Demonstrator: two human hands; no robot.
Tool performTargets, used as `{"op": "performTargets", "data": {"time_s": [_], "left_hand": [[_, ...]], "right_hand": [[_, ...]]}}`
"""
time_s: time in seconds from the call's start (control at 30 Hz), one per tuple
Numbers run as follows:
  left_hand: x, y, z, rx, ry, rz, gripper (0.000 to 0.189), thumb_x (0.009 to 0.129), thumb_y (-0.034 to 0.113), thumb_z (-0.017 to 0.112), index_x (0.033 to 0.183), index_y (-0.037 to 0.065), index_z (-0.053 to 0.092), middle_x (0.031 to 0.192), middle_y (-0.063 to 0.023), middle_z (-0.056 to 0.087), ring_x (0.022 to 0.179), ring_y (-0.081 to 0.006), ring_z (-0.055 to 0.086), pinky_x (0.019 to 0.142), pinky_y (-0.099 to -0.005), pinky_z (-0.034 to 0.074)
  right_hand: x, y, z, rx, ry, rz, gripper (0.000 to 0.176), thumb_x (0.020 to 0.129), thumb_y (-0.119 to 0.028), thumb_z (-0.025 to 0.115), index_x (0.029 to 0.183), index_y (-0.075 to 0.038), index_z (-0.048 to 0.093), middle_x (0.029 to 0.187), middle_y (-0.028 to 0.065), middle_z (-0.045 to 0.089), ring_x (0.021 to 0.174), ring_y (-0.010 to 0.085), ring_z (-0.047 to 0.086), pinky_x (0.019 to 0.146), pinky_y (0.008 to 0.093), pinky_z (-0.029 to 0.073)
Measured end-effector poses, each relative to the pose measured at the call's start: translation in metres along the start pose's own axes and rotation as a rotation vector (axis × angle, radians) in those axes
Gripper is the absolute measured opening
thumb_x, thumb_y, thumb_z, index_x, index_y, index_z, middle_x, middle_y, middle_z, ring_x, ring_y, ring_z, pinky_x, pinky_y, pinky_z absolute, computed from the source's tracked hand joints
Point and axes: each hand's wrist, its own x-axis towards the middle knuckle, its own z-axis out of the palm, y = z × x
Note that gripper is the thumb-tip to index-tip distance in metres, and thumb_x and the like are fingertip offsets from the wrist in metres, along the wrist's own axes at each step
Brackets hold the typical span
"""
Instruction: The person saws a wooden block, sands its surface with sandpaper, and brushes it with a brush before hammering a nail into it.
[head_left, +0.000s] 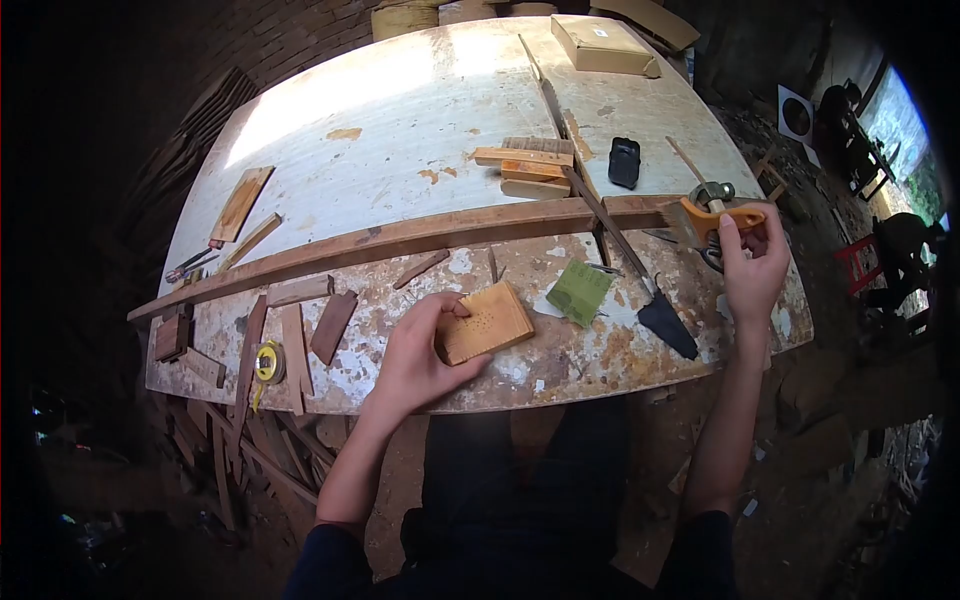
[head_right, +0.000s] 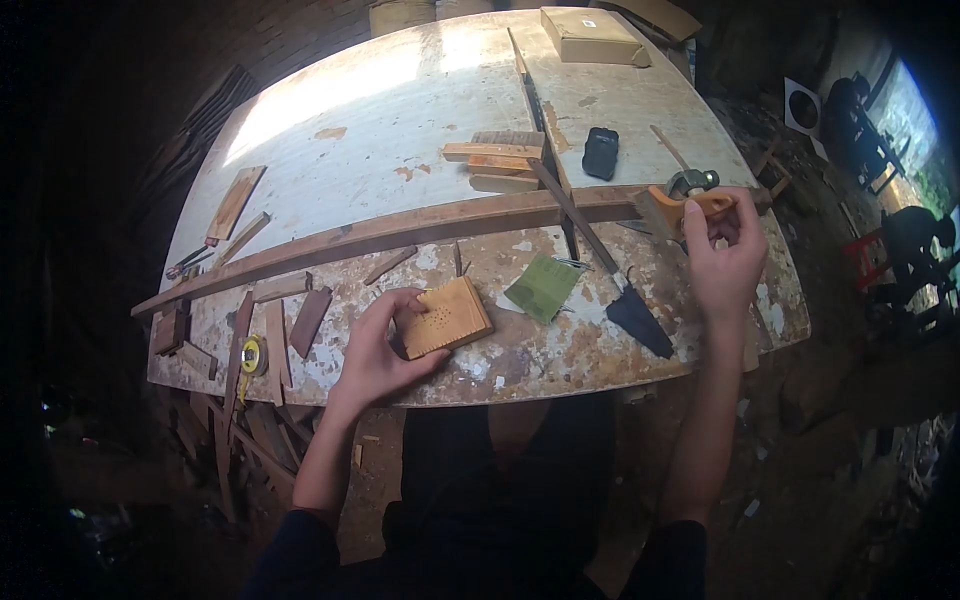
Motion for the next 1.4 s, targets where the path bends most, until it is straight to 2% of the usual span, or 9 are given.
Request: {"op": "performTargets", "data": {"time_s": [0.23,0.37,0.5,0.6,0.63,1.0,1.1,1.2,1.4], "left_hand": [[0.071,-0.024,-0.009,0.092,0.288,0.032,0.074,0.077,0.021,0.101,0.139,0.002,0.065,0.129,-0.018,0.076,0.123,-0.0287,0.074,0.11,-0.0408,0.057],[0.091,-0.044,0.011,0.046,0.377,-0.007,0.086,0.078,0.024,0.101,0.148,0.0,0.058,0.133,-0.0213,0.075,0.124,-0.0322,0.074,0.109,-0.0433,0.058],[0.086,-0.055,0.017,0.073,0.392,0.042,0.105,0.076,0.031,0.104,0.159,-0.002,0.048,0.133,-0.0245,0.072,0.122,-0.0368,0.073,0.107,-0.0447,0.058],[0.078,-0.056,0.017,0.202,0.403,0.054,0.117,0.076,0.033,0.105,0.166,-0.002,0.04,0.129,-0.0223,0.072,0.119,-0.0345,0.072,0.105,-0.0443,0.058],[0.076,-0.052,0.017,0.152,0.412,0.009,0.117,0.077,0.032,0.105,0.167,-0.002,0.039,0.13,-0.0217,0.073,0.121,-0.0335,0.072,0.106,-0.0443,0.057],[0.083,-0.054,0.023,0.057,0.481,-0.083,0.112,0.085,0.026,0.1,0.172,0.001,0.034,0.141,-0.0216,0.069,0.134,-0.0314,0.067,0.116,-0.0458,0.051],[0.081,-0.053,0.02,0.056,0.453,-0.036,0.113,0.086,0.024,0.099,0.173,0.002,0.031,0.143,-0.022,0.067,0.135,-0.0321,0.066,0.118,-0.0463,0.05],[0.078,-0.06,0.019,0.06,0.444,-0.004,0.112,0.087,0.022,0.096,0.175,0.002,0.028,0.144,-0.0221,0.067,0.134,-0.0325,0.066,0.119,-0.047,0.049],[0.077,-0.055,0.02,0.013,0.449,-0.065,0.117,0.088,0.022,0.096,0.176,0.003,0.022,0.145,-0.0227,0.067,0.136,-0.0324,0.066,0.121,-0.048,0.049]], "right_hand": [[0.047,-0.099,0.082,0.086,-0.089,-0.319,0.006,0.094,-0.005,0.072,0.099,-0.007,0.068,0.062,-0.0019,0.048,0.055,0.0058,0.043,0.052,0.0276,0.035],[0.053,-0.167,0.141,0.16,-0.56,-0.434,0.025,0.104,-0.028,0.064,0.105,-0.004,0.07,0.076,0.0191,0.074,0.071,0.0433,0.074,0.071,0.0531,0.056],[0.038,-0.163,0.189,0.146,-0.82,-0.457,0.022,0.101,-0.023,0.064,0.107,-0.004,0.073,0.087,0.0194,0.078,0.086,0.0407,0.077,0.082,0.053,0.059],[0.049,-0.145,0.201,0.031,-0.867,-0.402,0.025,0.103,-0.024,0.064,0.113,-0.003,0.072,0.084,0.0182,0.077,0.075,0.0401,0.073,0.075,0.0491,0.058],[0.057,-0.149,0.193,0.015,-0.884,-0.326,0.023,0.099,-0.023,0.064,0.107,-0.004,0.074,0.091,0.0205,0.078,0.091,0.0403,0.077,0.085,0.0532,0.059],[0.06,-0.124,0.213,-0.159,-0.536,-0.564,0.022,0.099,-0.022,0.064,0.105,-0.004,0.075,0.081,0.0208,0.076,0.08,0.0433,0.076,0.077,0.0525,0.06],[0.059,-0.125,0.216,0.198,-0.701,-0.396,0.02,0.099,-0.021,0.066,0.105,-0.004,0.075,0.08,0.0201,0.076,0.077,0.0425,0.076,0.075,0.0521,0.061],[0.06,-0.124,0.216,-0.085,-0.624,-0.504,0.019,0.099,-0.021,0.067,0.105,-0.004,0.075,0.08,0.0199,0.076,0.076,0.0417,0.077,0.074,0.0517,0.06],[0.058,-0.134,0.211,0.118,-0.725,-0.399,0.02,0.099,-0.021,0.067,0.105,-0.004,0.075,0.082,0.0195,0.077,0.078,0.0415,0.077,0.074,0.0508,0.06]]}}
